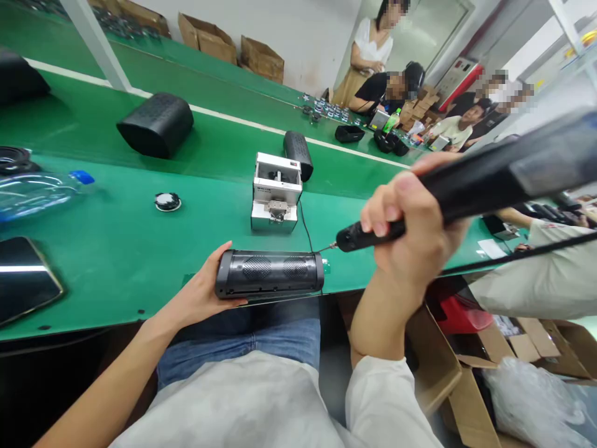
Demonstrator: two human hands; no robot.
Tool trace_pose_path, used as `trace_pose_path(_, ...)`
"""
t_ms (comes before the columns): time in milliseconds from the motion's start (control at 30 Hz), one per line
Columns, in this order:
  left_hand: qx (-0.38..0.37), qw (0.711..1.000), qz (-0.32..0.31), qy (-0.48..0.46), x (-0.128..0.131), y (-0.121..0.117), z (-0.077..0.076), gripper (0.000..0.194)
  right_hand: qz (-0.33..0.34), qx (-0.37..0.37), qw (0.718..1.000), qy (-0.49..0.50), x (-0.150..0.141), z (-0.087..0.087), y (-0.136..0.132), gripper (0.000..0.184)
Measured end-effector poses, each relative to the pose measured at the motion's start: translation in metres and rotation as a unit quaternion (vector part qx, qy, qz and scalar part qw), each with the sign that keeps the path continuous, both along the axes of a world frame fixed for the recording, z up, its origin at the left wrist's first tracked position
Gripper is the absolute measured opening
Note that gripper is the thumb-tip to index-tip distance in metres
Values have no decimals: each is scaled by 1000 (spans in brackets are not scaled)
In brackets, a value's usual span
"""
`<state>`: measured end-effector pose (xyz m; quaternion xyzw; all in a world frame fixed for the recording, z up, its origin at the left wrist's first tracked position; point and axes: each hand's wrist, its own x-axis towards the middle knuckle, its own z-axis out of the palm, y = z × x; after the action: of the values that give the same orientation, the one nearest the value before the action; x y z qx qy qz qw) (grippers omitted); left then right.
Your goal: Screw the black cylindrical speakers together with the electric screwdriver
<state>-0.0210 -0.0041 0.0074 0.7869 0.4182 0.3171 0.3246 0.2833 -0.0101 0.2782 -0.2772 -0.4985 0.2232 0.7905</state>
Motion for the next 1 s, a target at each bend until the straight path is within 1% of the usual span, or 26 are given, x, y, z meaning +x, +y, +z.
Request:
trace_pose_path(67, 4, 1000, 1, -4, 0, 1, -2, 124, -23, -26, 999, 7, 9, 4, -25, 20)
trace_pose_path(133, 6, 1000, 0, -5, -1, 2, -3, 126, -41, -55, 998, -8, 14, 5, -44, 20)
trace_pose_path(233, -2, 1000, 0, -1, -1, 3, -5, 130, -42, -91, 994, -33, 18, 3, -59, 26)
trace_pose_path(267, -5, 1000, -1, 1, -1, 3, -4, 130, -36, -97, 994, -37, 18, 1, -60, 28)
trace_pose_path(400, -7, 1000, 2, 5, -1, 2, -2, 129, -20, -70, 996, -44, 17, -7, -58, 32)
trace_pose_path(567, -16, 1000, 11, 7, -1, 1, -1, 127, -60, -84, 993, -57, 11, -9, -61, 23)
trace_pose_path(700, -17, 1000, 7, -1, -1, 1, -1, 128, -45, -89, 991, -88, 26, -12, -66, 27)
trace_pose_path(767, -13, 1000, 3, -7, 0, 1, -1, 129, -21, -76, 991, -104, 38, -18, -63, 29)
trace_pose_path(867, -15, 1000, 5, -8, 0, 1, -2, 127, 6, -22, 994, -110, 48, -31, -56, 28)
trace_pose_path(933, -10, 1000, 6, -9, -1, 1, -4, 126, 6, 7, 993, -116, 45, -36, -52, 26)
trace_pose_path(1000, 5, 1000, 5, -10, -1, 0, -6, 126, -8, 11, 993, -118, 37, -38, -54, 25)
